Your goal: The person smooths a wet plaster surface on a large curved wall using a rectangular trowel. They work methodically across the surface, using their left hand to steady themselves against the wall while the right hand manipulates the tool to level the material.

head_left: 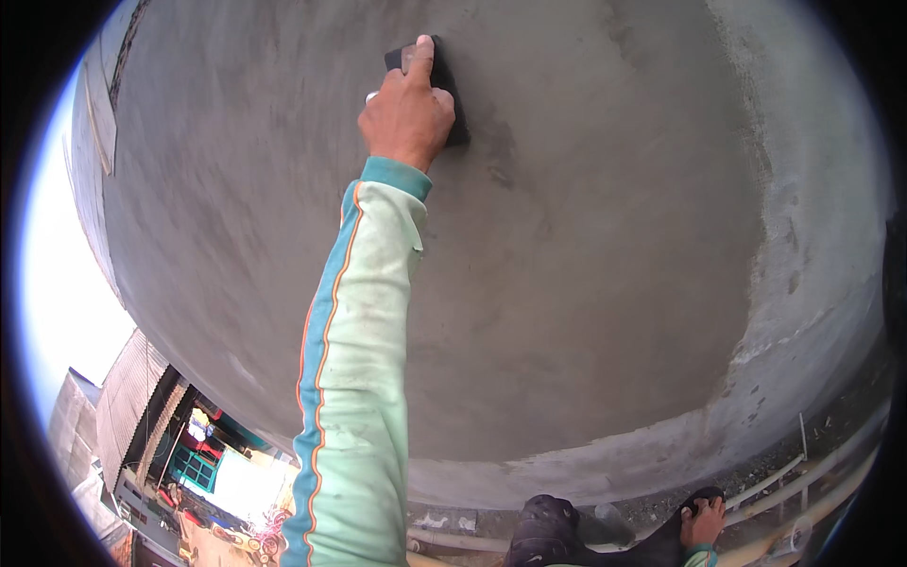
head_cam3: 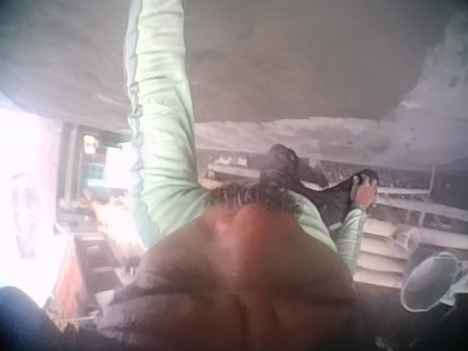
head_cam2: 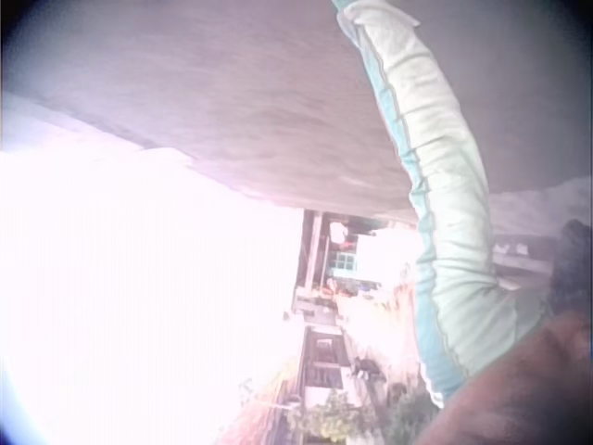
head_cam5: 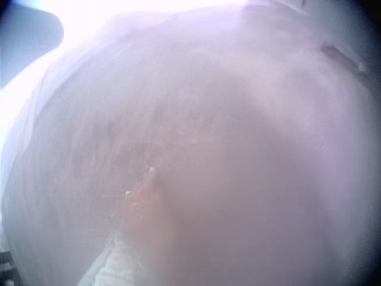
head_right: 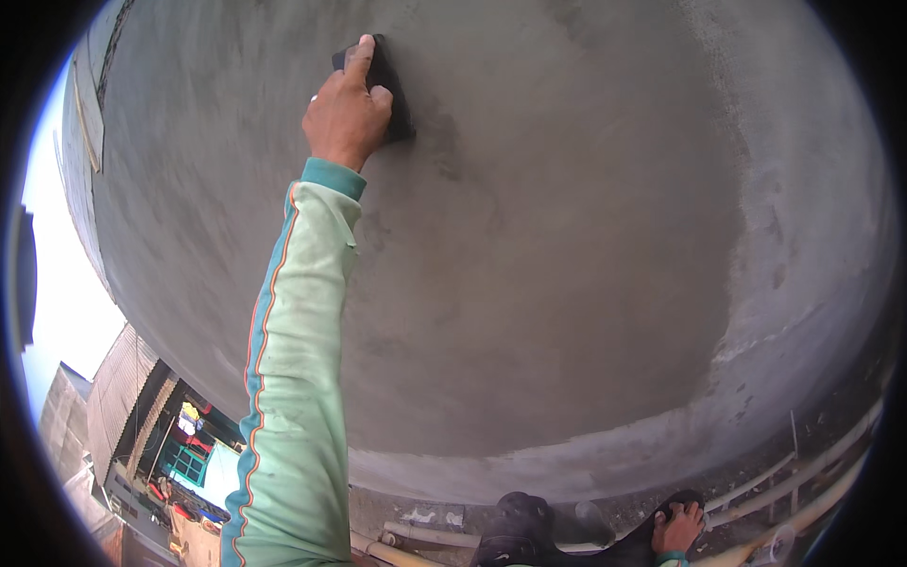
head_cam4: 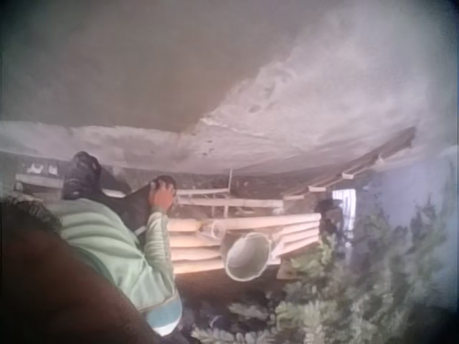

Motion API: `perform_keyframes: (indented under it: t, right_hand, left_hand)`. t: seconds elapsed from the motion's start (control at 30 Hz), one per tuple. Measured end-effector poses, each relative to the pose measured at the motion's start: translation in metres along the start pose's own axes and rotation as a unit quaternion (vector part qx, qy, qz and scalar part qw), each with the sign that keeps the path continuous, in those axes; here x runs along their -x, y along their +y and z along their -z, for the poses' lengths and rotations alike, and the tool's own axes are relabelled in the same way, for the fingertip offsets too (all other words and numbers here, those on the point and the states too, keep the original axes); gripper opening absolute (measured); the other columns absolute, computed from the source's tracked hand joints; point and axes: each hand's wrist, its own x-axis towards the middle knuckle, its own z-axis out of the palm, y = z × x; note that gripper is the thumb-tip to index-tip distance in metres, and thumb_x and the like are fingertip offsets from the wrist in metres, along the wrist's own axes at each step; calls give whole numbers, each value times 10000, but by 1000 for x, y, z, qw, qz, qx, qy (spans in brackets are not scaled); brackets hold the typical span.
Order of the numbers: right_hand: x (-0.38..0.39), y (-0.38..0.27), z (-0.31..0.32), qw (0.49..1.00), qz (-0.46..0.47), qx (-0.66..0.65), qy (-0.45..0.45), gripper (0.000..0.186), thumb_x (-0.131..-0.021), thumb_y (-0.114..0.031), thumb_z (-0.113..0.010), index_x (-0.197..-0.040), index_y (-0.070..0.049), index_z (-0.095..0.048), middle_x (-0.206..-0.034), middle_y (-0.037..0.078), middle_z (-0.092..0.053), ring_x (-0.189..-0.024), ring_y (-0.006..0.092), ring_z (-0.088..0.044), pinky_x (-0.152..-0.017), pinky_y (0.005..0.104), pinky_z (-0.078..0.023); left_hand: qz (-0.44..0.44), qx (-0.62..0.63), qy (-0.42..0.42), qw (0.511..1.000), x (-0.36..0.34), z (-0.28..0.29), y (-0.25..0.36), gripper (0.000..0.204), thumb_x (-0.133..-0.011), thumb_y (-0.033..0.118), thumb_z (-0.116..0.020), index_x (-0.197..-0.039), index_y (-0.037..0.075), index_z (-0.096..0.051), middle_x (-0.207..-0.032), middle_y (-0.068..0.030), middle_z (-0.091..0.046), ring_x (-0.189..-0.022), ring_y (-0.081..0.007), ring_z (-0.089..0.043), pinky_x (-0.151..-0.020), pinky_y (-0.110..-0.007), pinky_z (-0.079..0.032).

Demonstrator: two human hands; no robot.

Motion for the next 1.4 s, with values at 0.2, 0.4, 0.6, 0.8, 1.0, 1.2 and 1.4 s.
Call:
perform_keyframes:
  t: [0.2,0.4,0.6,0.8,1.0,1.2,1.4]
  right_hand:
    - [0,1,9,999,24,10,31,361,-786,-269,-783,-1090,-81,-735,-1221,223,-600,-1232,445,-525,-1016,559,-420]
    - [-2,4,13,993,84,79,-28,405,-940,-481,-676,-1236,-211,-734,-1290,192,-612,-1186,438,-593,-990,562,-495]
    - [-1,7,7,994,58,81,-43,396,-935,-483,-680,-1234,-230,-738,-1322,166,-613,-1216,424,-588,-996,569,-490]
    - [-2,4,10,991,66,108,-34,417,-953,-502,-661,-1249,-216,-725,-1338,163,-611,-1222,419,-588,-1016,564,-490]
    - [-3,-6,24,989,50,113,-77,476,-971,-523,-633,-1280,-168,-704,-1352,220,-622,-1242,437,-600,-1029,557,-491]
    - [-4,-8,29,994,69,60,-64,483,-970,-528,-633,-1277,-162,-709,-1352,251,-616,-1226,455,-614,-1015,573,-504]
    - [-5,-8,31,993,43,94,-63,441,-953,-506,-663,-1265,-200,-727,-1342,198,-617,-1243,435,-604,-1025,563,-502]
  left_hand:
    - [84,20,-74,994,44,26,22,708,-879,211,-601,-1575,265,-482,-970,-105,-690,-873,-355,-693,-787,-493,-569]
    - [105,-14,-89,990,63,15,-6,743,-857,163,-619,-1573,315,-490,-891,-93,-648,-830,-326,-677,-755,-462,-565]
    - [100,6,-84,991,78,18,-1,749,-869,161,-621,-1590,286,-463,-1045,-105,-693,-764,-325,-655,-710,-460,-565]
    - [19,15,-81,996,141,-27,-16,733,-905,150,-656,-1590,321,-460,-1002,-85,-664,-718,-289,-653,-604,-416,-562]
    - [14,-15,42,999,-80,-9,-44,520,-1019,277,-525,-1535,334,-511,-1121,-134,-710,-920,-403,-718,-797,-505,-596]
    - [37,-9,-15,999,-62,21,5,539,-1013,284,-522,-1545,370,-500,-1175,-139,-718,-1004,-436,-718,-874,-511,-596]
    - [115,8,15,993,-119,28,-45,569,-1012,257,-479,-1566,386,-472,-1214,-118,-731,-1073,-414,-709,-939,-490,-577]
